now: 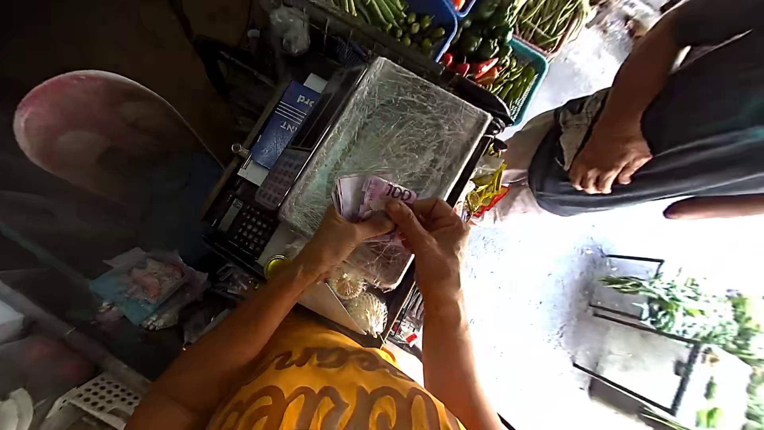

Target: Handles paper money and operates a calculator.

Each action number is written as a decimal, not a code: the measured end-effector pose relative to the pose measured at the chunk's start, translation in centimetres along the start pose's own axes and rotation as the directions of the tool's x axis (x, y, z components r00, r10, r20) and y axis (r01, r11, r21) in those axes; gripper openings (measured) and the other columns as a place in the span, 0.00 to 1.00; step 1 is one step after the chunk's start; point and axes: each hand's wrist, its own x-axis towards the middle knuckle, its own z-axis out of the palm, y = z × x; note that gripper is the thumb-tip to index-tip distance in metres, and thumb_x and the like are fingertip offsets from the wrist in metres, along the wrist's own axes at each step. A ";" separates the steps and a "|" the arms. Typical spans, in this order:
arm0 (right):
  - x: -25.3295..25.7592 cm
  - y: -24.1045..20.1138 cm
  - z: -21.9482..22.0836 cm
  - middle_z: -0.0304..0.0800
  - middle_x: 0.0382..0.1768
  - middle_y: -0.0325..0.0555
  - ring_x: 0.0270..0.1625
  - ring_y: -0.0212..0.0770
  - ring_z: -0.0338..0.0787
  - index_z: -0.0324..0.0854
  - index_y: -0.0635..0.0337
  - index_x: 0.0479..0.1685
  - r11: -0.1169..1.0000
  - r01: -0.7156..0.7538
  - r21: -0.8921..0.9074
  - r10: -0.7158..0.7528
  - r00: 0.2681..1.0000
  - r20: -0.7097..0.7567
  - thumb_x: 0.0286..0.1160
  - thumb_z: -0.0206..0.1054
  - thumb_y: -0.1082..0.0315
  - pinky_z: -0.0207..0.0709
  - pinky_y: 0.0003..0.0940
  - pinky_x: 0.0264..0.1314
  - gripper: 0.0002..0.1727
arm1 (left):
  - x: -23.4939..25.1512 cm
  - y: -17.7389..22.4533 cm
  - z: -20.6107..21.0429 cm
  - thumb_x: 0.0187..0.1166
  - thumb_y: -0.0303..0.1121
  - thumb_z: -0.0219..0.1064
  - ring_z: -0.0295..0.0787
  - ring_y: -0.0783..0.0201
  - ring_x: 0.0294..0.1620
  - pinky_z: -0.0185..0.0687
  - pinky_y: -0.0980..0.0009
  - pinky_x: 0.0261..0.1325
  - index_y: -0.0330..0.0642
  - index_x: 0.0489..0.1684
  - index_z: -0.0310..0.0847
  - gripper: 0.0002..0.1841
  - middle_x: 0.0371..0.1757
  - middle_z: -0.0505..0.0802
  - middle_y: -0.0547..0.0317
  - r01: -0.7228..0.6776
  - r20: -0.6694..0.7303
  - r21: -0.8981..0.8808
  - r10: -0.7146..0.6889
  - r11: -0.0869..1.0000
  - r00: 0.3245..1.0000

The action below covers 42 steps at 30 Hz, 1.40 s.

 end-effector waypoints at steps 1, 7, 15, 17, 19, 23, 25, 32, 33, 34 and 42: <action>0.2 0.0 0.3 0.88 0.26 0.30 0.20 0.25 0.81 0.86 0.48 0.38 0.999 0.020 -0.037 -0.020 1.000 -0.009 0.70 0.78 0.51 0.74 0.22 0.21 0.13 | 0.3 0.1 -0.1 0.72 0.22 0.75 0.80 0.77 0.25 0.76 0.83 0.27 0.46 0.53 0.84 0.15 0.38 0.92 0.63 -0.010 -0.031 -0.019 0.009 1.000 0.999; 1.5 0.2 1.4 0.86 0.23 0.32 0.18 0.25 0.78 0.85 0.49 0.35 0.993 -0.009 0.119 -0.001 0.996 0.086 0.74 0.76 0.55 0.74 0.20 0.20 0.10 | 1.4 0.9 -1.2 0.68 0.21 0.78 0.89 0.72 0.37 0.87 0.76 0.41 0.41 0.56 0.84 0.18 0.44 0.94 0.60 -0.069 -0.005 0.064 0.069 0.996 0.998; 1.2 -0.6 2.4 0.87 0.27 0.35 0.18 0.24 0.77 0.88 0.53 0.42 0.955 -0.097 0.280 0.097 0.995 0.013 0.77 0.73 0.65 0.71 0.17 0.17 0.03 | 1.3 -0.1 -1.2 0.87 0.37 0.64 0.86 0.76 0.31 0.79 0.81 0.29 0.45 0.52 0.85 0.08 0.39 0.93 0.63 -0.106 -0.067 0.005 0.106 0.994 0.992; 1.0 -0.7 1.8 0.88 0.26 0.37 0.17 0.24 0.76 0.90 0.54 0.43 0.931 -0.083 0.355 0.089 0.996 -0.001 0.75 0.73 0.68 0.70 0.18 0.17 0.04 | 0.9 0.1 -1.3 0.81 0.32 0.72 0.89 0.74 0.34 0.84 0.79 0.33 0.44 0.55 0.84 0.10 0.42 0.94 0.62 -0.127 -0.063 -0.001 0.126 0.992 0.990; 0.6 -0.7 1.0 0.88 0.27 0.38 0.15 0.24 0.74 0.90 0.53 0.44 0.897 -0.028 0.441 0.029 1.000 0.004 0.76 0.71 0.70 0.69 0.18 0.16 0.05 | 0.4 0.2 -1.8 0.81 0.40 0.72 0.90 0.75 0.36 0.84 0.79 0.32 0.50 0.59 0.85 0.13 0.46 0.95 0.62 -0.106 -0.053 -0.054 0.103 0.993 0.993; -0.9 -0.5 -1.1 0.89 0.27 0.37 0.13 0.22 0.73 0.89 0.47 0.46 0.795 0.020 0.606 -0.173 0.965 0.195 0.79 0.70 0.69 0.70 0.17 0.14 0.06 | 0.1 0.8 -2.5 0.89 0.58 0.53 0.84 0.78 0.26 0.65 0.87 0.19 0.56 0.62 0.84 0.22 0.49 0.96 0.61 -0.011 -0.031 -0.195 0.005 0.981 1.000; -1.3 0.0 -2.3 0.91 0.26 0.34 0.16 0.21 0.79 0.91 0.48 0.46 0.779 0.010 0.627 -0.322 0.864 0.387 0.81 0.69 0.62 0.73 0.16 0.18 0.06 | 0.0 0.7 -3.1 0.89 0.48 0.59 0.94 0.68 0.40 0.84 0.77 0.35 0.50 0.66 0.82 0.18 0.51 0.96 0.55 0.007 0.002 -0.252 -0.006 0.968 1.000; -0.3 -2.5 1.9 0.87 0.31 0.25 0.25 0.21 0.82 0.85 0.49 0.47 0.966 0.238 -0.097 -0.219 0.960 0.172 0.72 0.76 0.52 0.79 0.19 0.27 0.14 | -1.8 0.2 -3.0 0.73 0.26 0.76 0.93 0.68 0.42 0.91 0.71 0.47 0.41 0.59 0.83 0.17 0.45 0.94 0.57 -0.031 -0.025 -0.118 0.028 0.992 0.999; 0.0 -2.7 2.6 0.85 0.28 0.27 0.23 0.22 0.82 0.84 0.50 0.43 0.958 0.239 -0.155 -0.217 0.965 0.148 0.69 0.78 0.52 0.79 0.20 0.24 0.15 | -2.0 0.3 -2.8 0.70 0.23 0.78 0.93 0.69 0.42 0.91 0.71 0.48 0.39 0.57 0.83 0.18 0.44 0.94 0.58 -0.026 -0.029 -0.072 0.024 0.997 0.999; 0.3 -2.6 3.1 0.84 0.24 0.29 0.20 0.24 0.81 0.84 0.51 0.39 0.955 0.243 -0.171 -0.220 0.965 0.143 0.69 0.79 0.53 0.78 0.21 0.21 0.14 | -2.1 0.2 -2.7 0.68 0.21 0.79 0.93 0.69 0.42 0.92 0.71 0.49 0.37 0.56 0.85 0.18 0.43 0.95 0.58 -0.024 -0.031 -0.041 0.023 0.999 0.999; 0.4 -1.4 3.7 0.88 0.36 0.34 0.30 0.21 0.83 0.90 0.58 0.44 0.892 0.410 -0.192 -0.371 0.905 0.208 0.83 0.68 0.63 0.78 0.17 0.32 0.09 | -2.0 -0.6 -3.0 0.73 0.29 0.77 0.93 0.69 0.42 0.90 0.71 0.49 0.39 0.57 0.84 0.16 0.44 0.94 0.58 -0.080 -0.135 0.015 0.081 0.997 0.987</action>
